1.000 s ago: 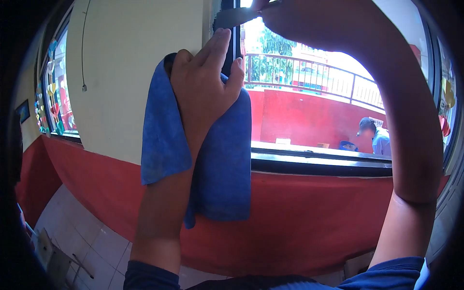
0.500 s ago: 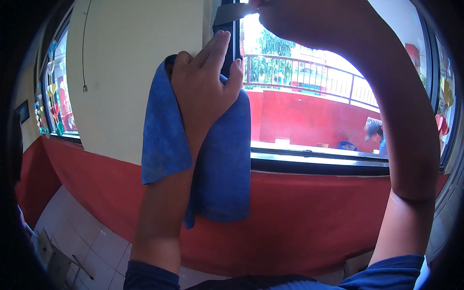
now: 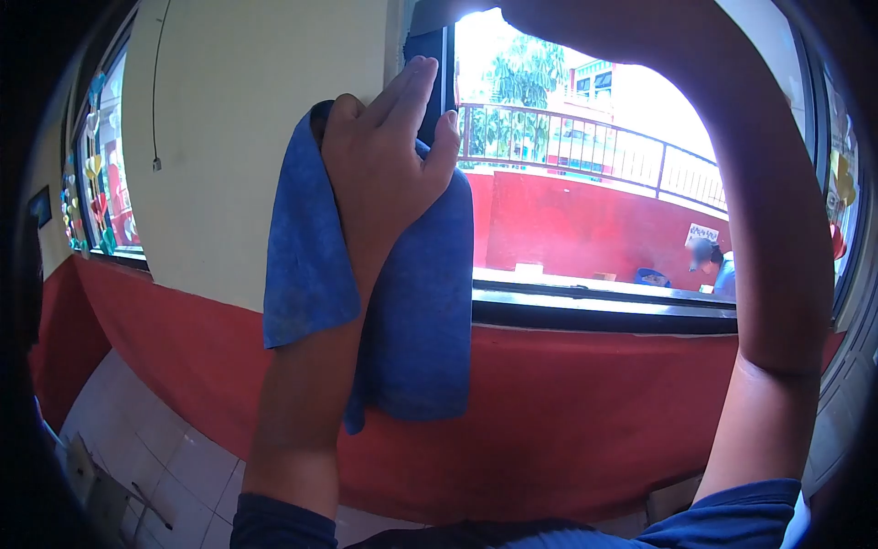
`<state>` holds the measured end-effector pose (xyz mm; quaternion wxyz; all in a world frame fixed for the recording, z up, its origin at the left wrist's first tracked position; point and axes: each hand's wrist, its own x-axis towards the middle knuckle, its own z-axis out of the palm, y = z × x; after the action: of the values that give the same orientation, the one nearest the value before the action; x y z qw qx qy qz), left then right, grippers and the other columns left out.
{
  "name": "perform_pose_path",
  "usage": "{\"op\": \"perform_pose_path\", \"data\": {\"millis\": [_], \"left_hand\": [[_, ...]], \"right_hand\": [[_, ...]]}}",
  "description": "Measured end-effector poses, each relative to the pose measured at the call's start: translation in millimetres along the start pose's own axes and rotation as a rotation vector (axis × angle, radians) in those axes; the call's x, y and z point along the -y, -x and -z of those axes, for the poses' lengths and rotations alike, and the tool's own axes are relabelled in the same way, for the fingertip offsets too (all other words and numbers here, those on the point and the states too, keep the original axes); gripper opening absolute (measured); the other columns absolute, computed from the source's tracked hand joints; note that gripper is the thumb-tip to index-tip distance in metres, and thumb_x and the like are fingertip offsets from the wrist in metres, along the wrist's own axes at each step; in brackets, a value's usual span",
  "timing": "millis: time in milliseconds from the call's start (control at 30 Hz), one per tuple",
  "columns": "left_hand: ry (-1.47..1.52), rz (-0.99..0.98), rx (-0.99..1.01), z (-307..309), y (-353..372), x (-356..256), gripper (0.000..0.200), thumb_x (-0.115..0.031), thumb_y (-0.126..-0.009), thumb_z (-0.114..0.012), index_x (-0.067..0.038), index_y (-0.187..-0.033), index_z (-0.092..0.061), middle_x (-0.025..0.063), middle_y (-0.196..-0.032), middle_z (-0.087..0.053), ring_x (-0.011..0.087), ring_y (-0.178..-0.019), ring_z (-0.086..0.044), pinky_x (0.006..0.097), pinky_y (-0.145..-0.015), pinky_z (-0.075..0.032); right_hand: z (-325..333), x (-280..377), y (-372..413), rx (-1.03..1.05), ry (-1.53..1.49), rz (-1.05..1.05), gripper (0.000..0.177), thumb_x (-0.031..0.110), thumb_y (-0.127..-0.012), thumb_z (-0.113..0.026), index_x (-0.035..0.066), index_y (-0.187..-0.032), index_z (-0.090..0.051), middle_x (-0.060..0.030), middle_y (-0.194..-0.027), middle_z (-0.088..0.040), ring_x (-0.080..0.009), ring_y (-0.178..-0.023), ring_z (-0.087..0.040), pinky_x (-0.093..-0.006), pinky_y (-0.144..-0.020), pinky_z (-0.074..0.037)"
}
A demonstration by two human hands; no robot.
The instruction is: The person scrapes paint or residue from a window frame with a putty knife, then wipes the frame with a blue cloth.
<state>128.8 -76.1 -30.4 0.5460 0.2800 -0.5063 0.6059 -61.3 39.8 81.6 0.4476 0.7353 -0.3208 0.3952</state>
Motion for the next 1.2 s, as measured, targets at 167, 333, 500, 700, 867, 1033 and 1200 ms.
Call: {"op": "perform_pose_path", "data": {"millis": [167, 333, 500, 700, 867, 1033, 1200], "left_hand": [[-0.005, 0.016, 0.029, 4.4, -1.9, -2.1, 0.042, -0.023, -0.085, -0.073, -0.003, -0.122, -0.071, 0.0120, -0.121, -0.076, 0.0209, -0.070, -0.067, 0.0336, -0.070, -0.045], [0.001, 0.016, 0.040, 4.6, -2.5, -1.5, 0.042, -0.023, -0.085, -0.073, -0.003, -0.122, -0.072, 0.0121, -0.122, -0.075, 0.0213, -0.072, -0.068, 0.0340, -0.070, -0.046], [0.007, 0.015, 0.032, 4.1, -1.7, -2.3, 0.042, -0.023, -0.085, -0.073, -0.002, -0.122, -0.071, 0.0122, -0.123, -0.075, 0.0206, -0.074, -0.070, 0.0340, -0.070, -0.046], [0.011, 0.012, 0.029, 4.3, -2.1, -2.2, 0.041, -0.022, -0.086, -0.073, -0.003, -0.122, -0.072, 0.0121, -0.122, -0.075, 0.0203, -0.073, -0.070, 0.0343, -0.071, -0.046], [0.013, 0.018, 0.031, 4.3, 0.0, -3.1, 0.041, -0.022, -0.086, -0.072, -0.003, -0.122, -0.072, 0.0120, -0.121, -0.076, 0.0201, -0.073, -0.069, 0.0342, -0.070, -0.045], [0.025, 0.014, 0.010, 4.0, -2.6, -1.2, 0.041, -0.022, -0.086, -0.072, -0.003, -0.122, -0.072, 0.0117, -0.120, -0.076, 0.0197, -0.071, -0.069, 0.0335, -0.070, -0.044], [0.018, 0.008, 0.014, 3.7, -2.0, 0.0, 0.040, -0.022, -0.086, -0.072, -0.004, -0.121, -0.072, 0.0117, -0.120, -0.076, 0.0193, -0.070, -0.068, 0.0328, -0.070, -0.044]], "right_hand": [[5.5, -13.2, -20.6, 0.165, 0.006, -0.165, 0.034, 0.015, -0.076, -0.061, 0.008, -0.102, -0.082, -0.0158, -0.080, -0.076, -0.0290, -0.075, -0.074, -0.0402, -0.074, -0.060], [10.9, 4.1, -14.3, 0.091, 0.042, -0.152, 0.034, 0.013, -0.077, -0.061, 0.009, -0.103, -0.082, -0.0163, -0.087, -0.077, -0.0294, -0.083, -0.075, -0.0410, -0.081, -0.060], [0.7, -3.6, -3.1, 0.008, 0.021, -0.011, 0.032, 0.014, -0.078, -0.062, 0.009, -0.103, -0.082, -0.0155, -0.095, -0.076, -0.0303, -0.089, -0.073, -0.0411, -0.084, -0.059], [5.2, -10.4, -4.8, 0.066, -0.051, -0.008, 0.032, 0.017, -0.078, -0.063, 0.009, -0.102, -0.082, -0.0156, -0.094, -0.076, -0.0311, -0.089, -0.073, -0.0414, -0.082, -0.059], [-1.1, -4.8, 1.1, 0.001, -0.025, 0.017, 0.031, 0.017, -0.078, -0.063, 0.010, -0.101, -0.082, -0.0159, -0.093, -0.075, -0.0314, -0.089, -0.073, -0.0406, -0.083, -0.058], [2.8, -24.7, -18.7, 0.135, 0.043, 0.013, 0.029, 0.019, -0.078, -0.063, 0.010, -0.098, -0.082, -0.0164, -0.094, -0.074, -0.0319, -0.090, -0.072, -0.0414, -0.084, -0.057], [-19.4, -47.4, -24.1, 0.105, -0.044, 0.034, 0.030, 0.021, -0.078, -0.063, 0.010, -0.099, -0.082, -0.0161, -0.093, -0.073, -0.0327, -0.086, -0.070, -0.0431, -0.081, -0.056]]}}
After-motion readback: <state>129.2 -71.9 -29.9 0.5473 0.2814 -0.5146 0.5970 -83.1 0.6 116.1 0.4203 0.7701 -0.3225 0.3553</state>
